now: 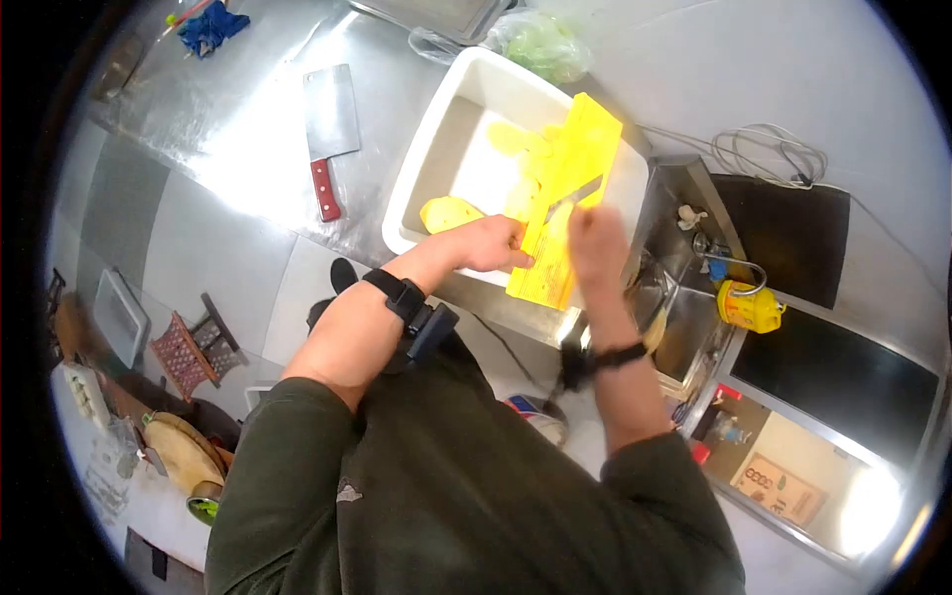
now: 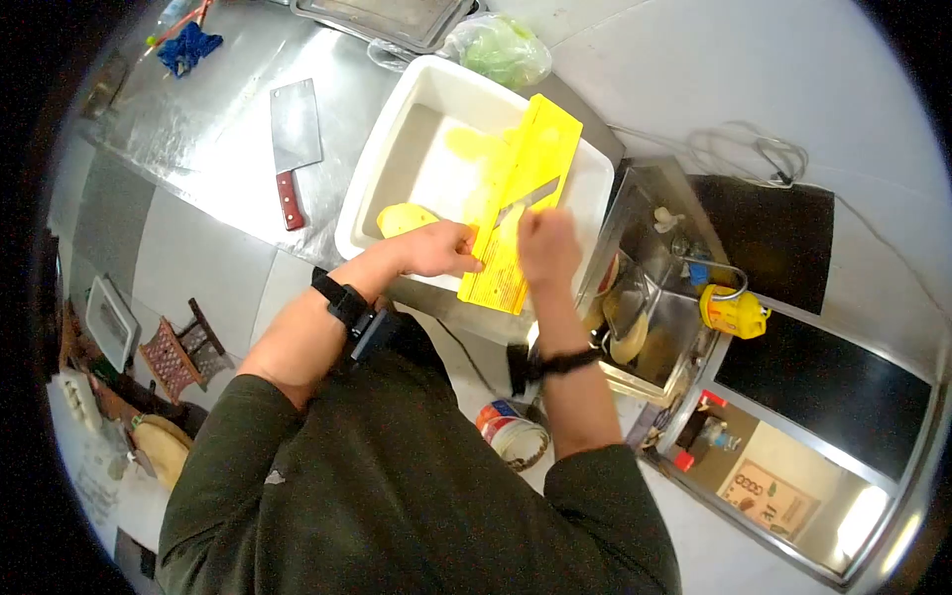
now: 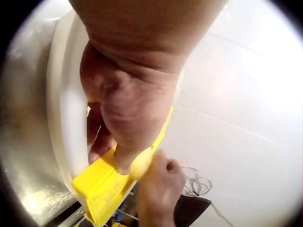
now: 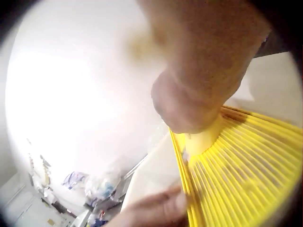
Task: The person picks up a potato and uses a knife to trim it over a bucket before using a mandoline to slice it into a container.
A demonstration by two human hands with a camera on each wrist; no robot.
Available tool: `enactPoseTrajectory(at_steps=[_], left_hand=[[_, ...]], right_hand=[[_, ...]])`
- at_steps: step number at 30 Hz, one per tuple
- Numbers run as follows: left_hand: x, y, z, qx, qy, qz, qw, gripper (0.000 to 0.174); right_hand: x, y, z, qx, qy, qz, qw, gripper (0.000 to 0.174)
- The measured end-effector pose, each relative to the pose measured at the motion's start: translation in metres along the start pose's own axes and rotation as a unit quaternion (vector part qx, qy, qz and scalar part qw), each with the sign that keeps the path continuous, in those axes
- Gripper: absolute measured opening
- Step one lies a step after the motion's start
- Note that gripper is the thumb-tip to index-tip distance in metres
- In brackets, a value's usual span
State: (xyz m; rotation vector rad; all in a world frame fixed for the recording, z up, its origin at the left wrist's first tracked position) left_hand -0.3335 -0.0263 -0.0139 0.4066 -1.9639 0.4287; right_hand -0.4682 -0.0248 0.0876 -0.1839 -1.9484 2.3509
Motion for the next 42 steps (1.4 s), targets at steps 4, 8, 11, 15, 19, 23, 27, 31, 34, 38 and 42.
enactPoseTrajectory(at_steps=[4, 8, 11, 15, 19, 23, 27, 31, 34, 38, 42], left_hand=[[0.001, 0.0, -0.003, -0.005, 0.009, -0.008, 1.0, 0.036], [0.0, 0.0, -0.003, -0.008, -0.003, 0.004, 1.0, 0.035], [0.001, 0.0, -0.004, 0.001, -0.004, 0.0, 1.0, 0.033], [0.0, 0.001, 0.002, -0.008, 0.002, 0.006, 1.0, 0.032], [0.008, -0.003, -0.006, -0.005, -0.011, 0.019, 1.0, 0.032], [0.005, -0.002, -0.005, -0.002, -0.004, -0.012, 1.0, 0.034], [0.001, 0.001, -0.002, -0.011, -0.008, -0.014, 1.0, 0.034], [0.0, 0.004, 0.0, -0.012, -0.013, -0.017, 1.0, 0.032], [-0.002, 0.003, 0.0, -0.02, -0.02, -0.023, 0.999, 0.032], [0.004, 0.002, -0.005, -0.024, -0.016, -0.033, 0.999, 0.032], [0.002, 0.002, -0.003, -0.023, -0.018, -0.025, 0.999, 0.032]], right_hand=[[-0.027, -0.025, -0.061, 0.042, -0.016, 0.034, 0.998, 0.018], [0.004, 0.012, 0.034, 0.059, -0.046, -0.057, 0.996, 0.021], [0.015, 0.016, 0.107, 0.047, -0.005, -0.044, 0.998, 0.027], [0.018, 0.015, 0.085, -0.001, 0.025, -0.029, 0.999, 0.028], [-0.01, 0.001, -0.006, 0.006, -0.01, -0.048, 0.999, 0.019], [-0.025, -0.023, -0.045, 0.001, -0.01, 0.035, 0.999, 0.022], [-0.008, -0.053, -0.045, 0.085, -0.027, 0.063, 0.994, 0.029], [-0.003, -0.032, -0.05, -0.091, 0.076, 0.011, 0.993, 0.037], [-0.018, -0.02, -0.052, -0.11, 0.064, -0.015, 0.992, 0.038], [-0.008, -0.017, -0.065, -0.039, 0.058, 0.024, 0.997, 0.033], [-0.014, -0.023, -0.062, -0.02, 0.01, 0.025, 0.999, 0.029]])
Point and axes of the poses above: each hand's wrist, its own z-axis towards the middle knuckle, its own y-axis out of the palm, x = y × z, the point moved 10 cm from there along z, towards the middle knuckle, and after that the axes turned 6 degrees about -y, right-handed, at the moved point
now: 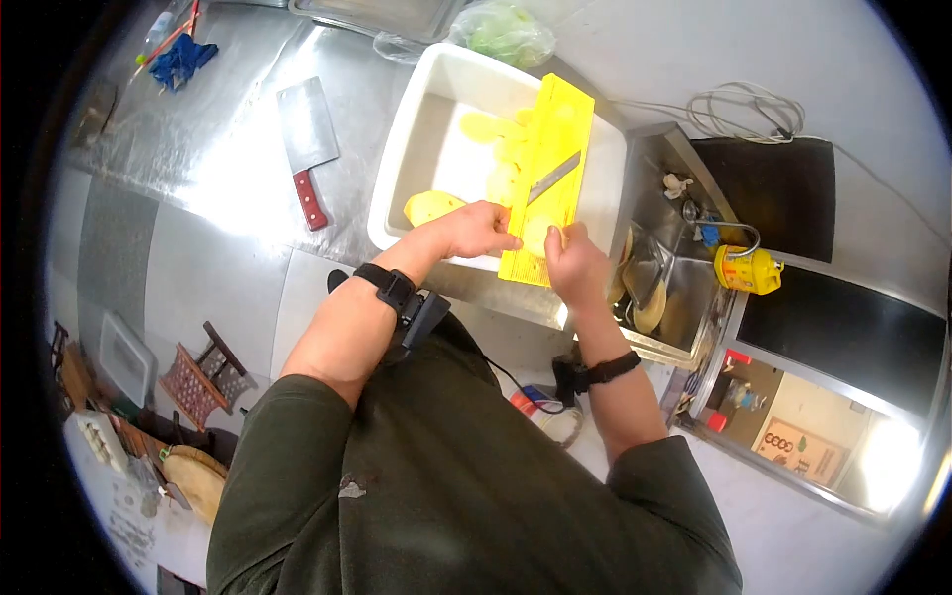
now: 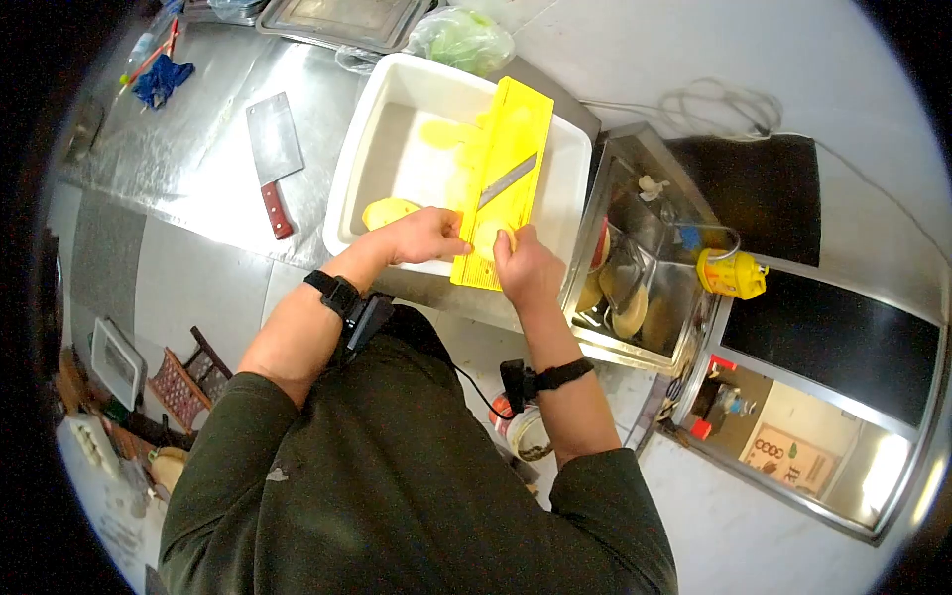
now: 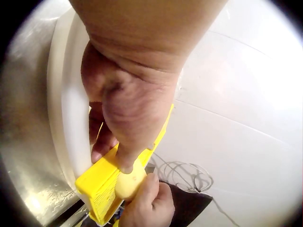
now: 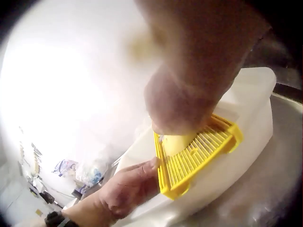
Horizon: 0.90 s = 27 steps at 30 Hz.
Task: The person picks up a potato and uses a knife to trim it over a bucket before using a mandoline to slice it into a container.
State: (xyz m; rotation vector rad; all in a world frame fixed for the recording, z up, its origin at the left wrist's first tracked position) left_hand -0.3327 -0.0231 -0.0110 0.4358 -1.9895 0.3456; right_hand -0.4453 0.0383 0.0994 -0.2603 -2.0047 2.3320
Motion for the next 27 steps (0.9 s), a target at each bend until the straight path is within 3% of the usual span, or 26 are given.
enactPoseTrajectory(at_steps=[3, 5, 15, 17, 23, 26, 27], left_hand=[[0.004, -0.002, -0.002, 0.0, 0.005, 0.003, 1.0, 0.031], [0.003, -0.002, -0.004, -0.011, -0.016, -0.005, 1.0, 0.037], [0.002, -0.003, 0.0, 0.005, 0.005, -0.005, 1.0, 0.031], [0.001, -0.001, 0.0, -0.008, 0.001, 0.011, 1.0, 0.038], [-0.001, 0.0, 0.002, 0.01, 0.025, 0.006, 1.0, 0.036], [-0.007, 0.0, 0.003, 0.018, 0.042, 0.003, 0.999, 0.033], [-0.005, 0.0, 0.006, 0.019, 0.054, 0.001, 0.998, 0.034]], right_hand=[[-0.002, 0.004, 0.009, -0.022, -0.039, -0.026, 0.999, 0.028], [-0.003, 0.004, 0.014, -0.023, -0.039, -0.028, 0.999, 0.028], [-0.004, 0.005, 0.026, -0.017, -0.043, -0.061, 0.997, 0.032], [-0.003, 0.005, 0.046, 0.011, -0.064, -0.089, 0.994, 0.032], [0.035, 0.041, 0.175, 0.079, -0.093, -0.206, 0.971, 0.039], [0.04, 0.05, 0.184, 0.049, -0.102, -0.176, 0.978, 0.037], [0.021, 0.045, 0.151, 0.127, -0.22, -0.243, 0.936, 0.036]])
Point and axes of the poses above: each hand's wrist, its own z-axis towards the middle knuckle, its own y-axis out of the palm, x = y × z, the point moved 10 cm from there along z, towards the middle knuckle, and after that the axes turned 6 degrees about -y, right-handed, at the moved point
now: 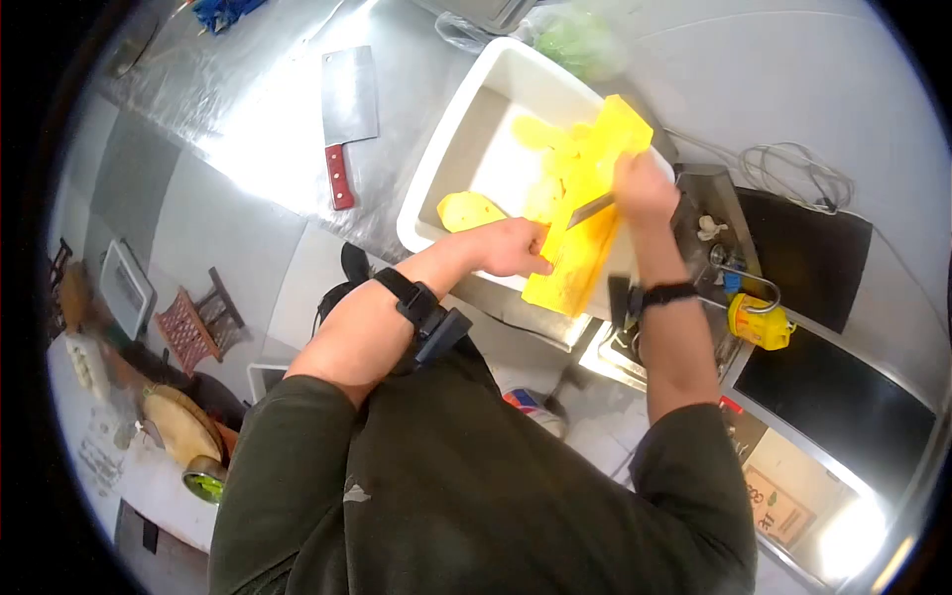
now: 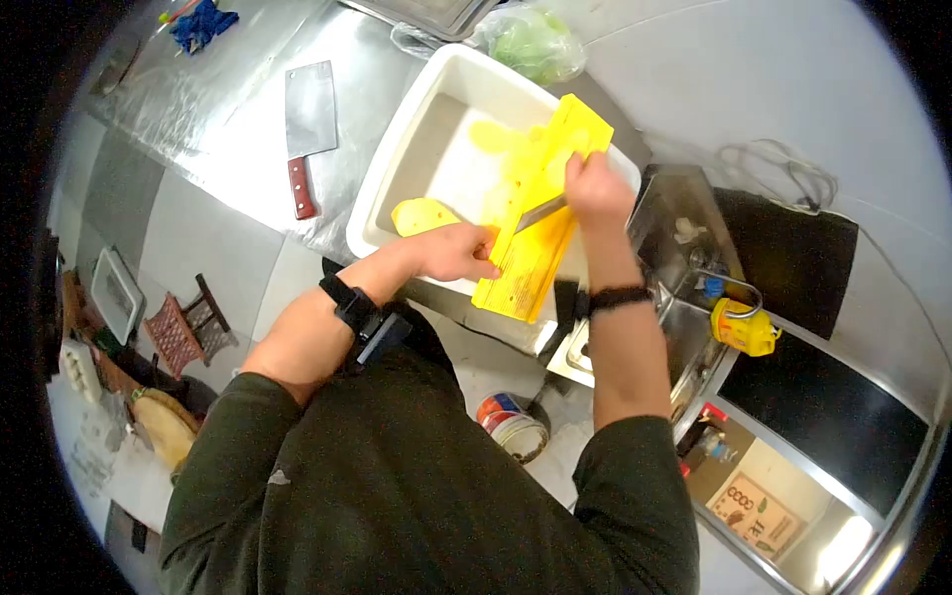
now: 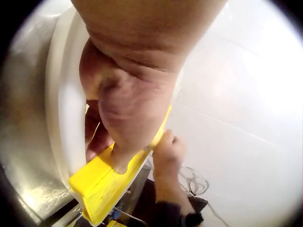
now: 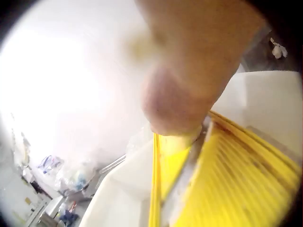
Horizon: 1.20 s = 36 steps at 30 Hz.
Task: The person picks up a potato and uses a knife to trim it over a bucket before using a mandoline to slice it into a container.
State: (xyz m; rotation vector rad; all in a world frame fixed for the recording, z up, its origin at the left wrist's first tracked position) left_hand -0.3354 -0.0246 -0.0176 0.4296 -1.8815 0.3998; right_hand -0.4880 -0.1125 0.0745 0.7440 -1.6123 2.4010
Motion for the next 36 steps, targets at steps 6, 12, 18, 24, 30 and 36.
enactPoseTrajectory(at_steps=[6, 12, 18, 24, 30, 36], left_hand=[[0.005, -0.005, -0.005, 0.008, -0.017, 0.007, 1.0, 0.035], [0.001, 0.001, -0.001, -0.007, -0.014, 0.004, 1.0, 0.034], [-0.003, 0.0, 0.0, -0.019, -0.05, 0.015, 0.998, 0.041], [0.002, -0.003, -0.002, -0.003, -0.035, 0.014, 0.999, 0.032], [0.009, -0.004, -0.007, -0.018, -0.057, 0.014, 0.998, 0.037], [0.01, -0.003, -0.009, -0.025, -0.07, 0.017, 0.997, 0.038]], right_hand=[[-0.059, -0.09, -0.096, -0.18, 0.071, 0.213, 0.958, 0.034], [-0.038, -0.064, -0.039, -0.084, 0.025, 0.149, 0.985, 0.032], [0.003, -0.005, 0.027, -0.007, -0.009, 0.065, 0.998, 0.032], [-0.051, -0.069, -0.063, -0.11, 0.006, 0.178, 0.978, 0.033], [-0.02, -0.095, -0.087, -0.123, 0.135, 0.234, 0.955, 0.022], [-0.044, -0.123, -0.083, -0.125, 0.005, 0.364, 0.923, 0.025]])
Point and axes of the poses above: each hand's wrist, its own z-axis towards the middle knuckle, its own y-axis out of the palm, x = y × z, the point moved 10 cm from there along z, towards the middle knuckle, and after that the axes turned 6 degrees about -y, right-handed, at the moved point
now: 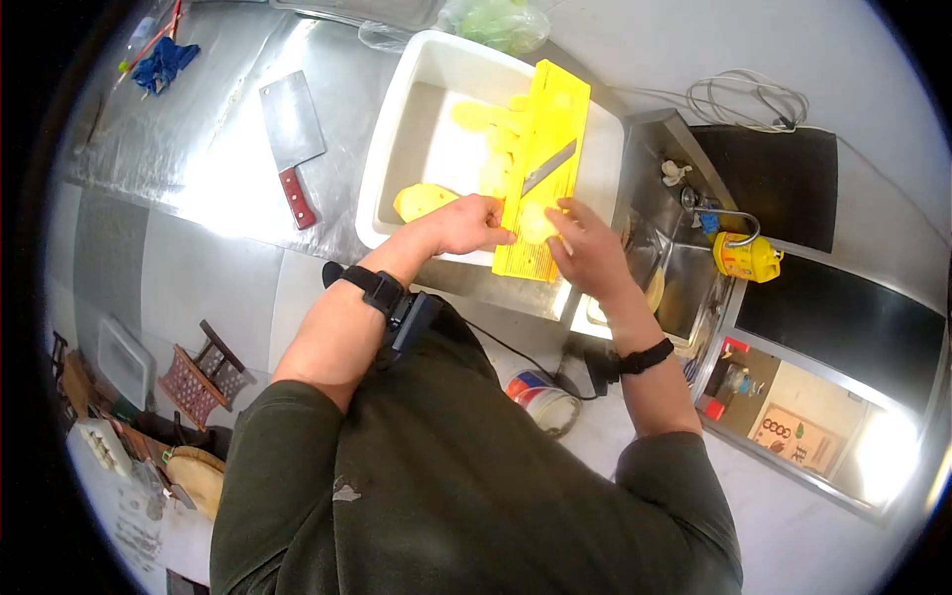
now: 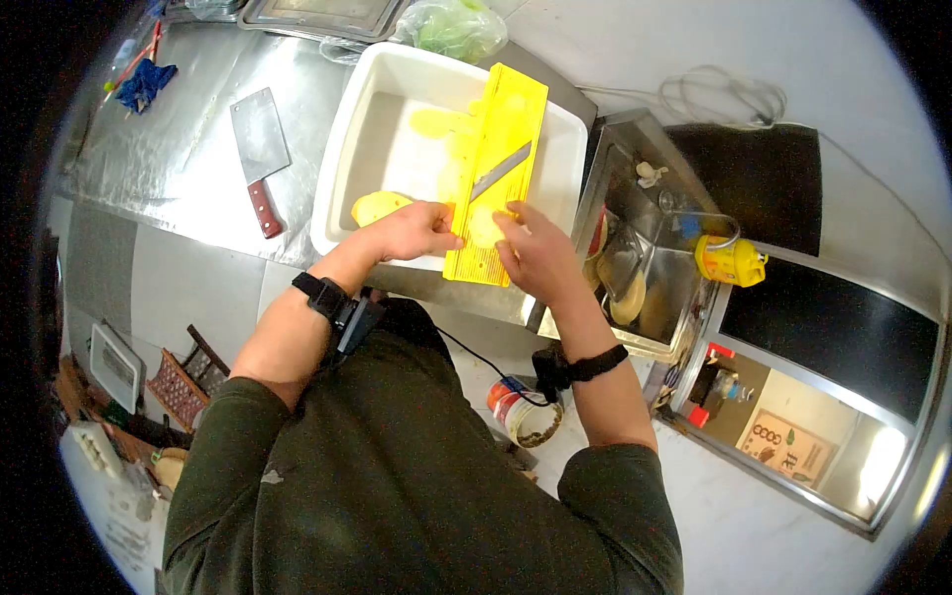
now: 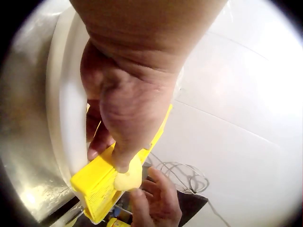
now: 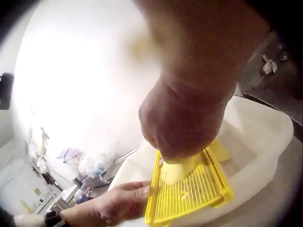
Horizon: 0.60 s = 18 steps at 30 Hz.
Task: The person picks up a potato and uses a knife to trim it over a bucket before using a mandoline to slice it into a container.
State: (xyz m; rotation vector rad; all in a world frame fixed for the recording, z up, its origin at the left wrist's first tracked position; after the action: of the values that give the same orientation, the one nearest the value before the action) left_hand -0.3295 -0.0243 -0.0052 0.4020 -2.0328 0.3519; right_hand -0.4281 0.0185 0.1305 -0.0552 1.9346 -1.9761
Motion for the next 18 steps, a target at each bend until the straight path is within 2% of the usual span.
enactPoseTrajectory(at_steps=[2, 3, 5, 6, 8, 9, 11, 12, 14, 15, 17, 18], left_hand=[[0.001, -0.001, -0.001, 0.0, 0.008, -0.011, 1.0, 0.038], [0.0, -0.001, 0.001, 0.002, 0.005, -0.008, 1.0, 0.038], [-0.003, 0.001, 0.002, 0.003, 0.003, -0.006, 1.0, 0.038], [-0.002, 0.001, 0.002, 0.004, 0.007, -0.001, 1.0, 0.039], [0.0, -0.001, 0.004, 0.009, 0.013, 0.004, 1.0, 0.039], [0.001, -0.001, 0.003, 0.006, 0.01, 0.006, 1.0, 0.039], [0.0, 0.001, 0.0, 0.006, 0.006, 0.009, 1.0, 0.039], [0.0, 0.001, 0.0, 0.009, 0.009, 0.002, 1.0, 0.039], [-0.003, -0.002, 0.001, 0.016, 0.01, -0.007, 1.0, 0.038], [-0.003, 0.0, 0.001, 0.012, 0.013, -0.01, 1.0, 0.038], [-0.003, 0.001, 0.004, 0.007, 0.017, -0.013, 1.0, 0.038], [-0.003, 0.002, 0.005, 0.007, 0.019, -0.014, 1.0, 0.038]], right_hand=[[-0.017, 0.011, -0.003, -0.015, -0.112, 0.002, 0.994, 0.029], [-0.017, 0.015, -0.006, -0.015, -0.112, 0.002, 0.994, 0.029], [0.0, 0.019, -0.013, -0.008, 0.001, -0.026, 1.0, 0.032], [-0.007, 0.018, -0.014, -0.009, 0.002, -0.028, 1.0, 0.032], [0.009, 0.027, -0.018, -0.071, 0.158, -0.05, 0.984, 0.038], [0.01, 0.029, -0.019, -0.072, 0.157, -0.05, 0.984, 0.038], [-0.004, 0.009, -0.01, 0.06, 0.077, -0.051, 0.994, 0.033], [-0.005, 0.007, -0.008, 0.061, 0.073, -0.05, 0.994, 0.033], [-0.027, 0.006, -0.005, 0.019, -0.047, -0.037, 0.998, 0.03], [-0.022, 0.006, -0.008, 0.017, -0.046, -0.037, 0.998, 0.03], [-0.006, 0.025, -0.014, -0.059, -0.026, -0.009, 0.998, 0.031], [-0.007, 0.024, -0.014, -0.059, -0.026, -0.01, 0.998, 0.031]])
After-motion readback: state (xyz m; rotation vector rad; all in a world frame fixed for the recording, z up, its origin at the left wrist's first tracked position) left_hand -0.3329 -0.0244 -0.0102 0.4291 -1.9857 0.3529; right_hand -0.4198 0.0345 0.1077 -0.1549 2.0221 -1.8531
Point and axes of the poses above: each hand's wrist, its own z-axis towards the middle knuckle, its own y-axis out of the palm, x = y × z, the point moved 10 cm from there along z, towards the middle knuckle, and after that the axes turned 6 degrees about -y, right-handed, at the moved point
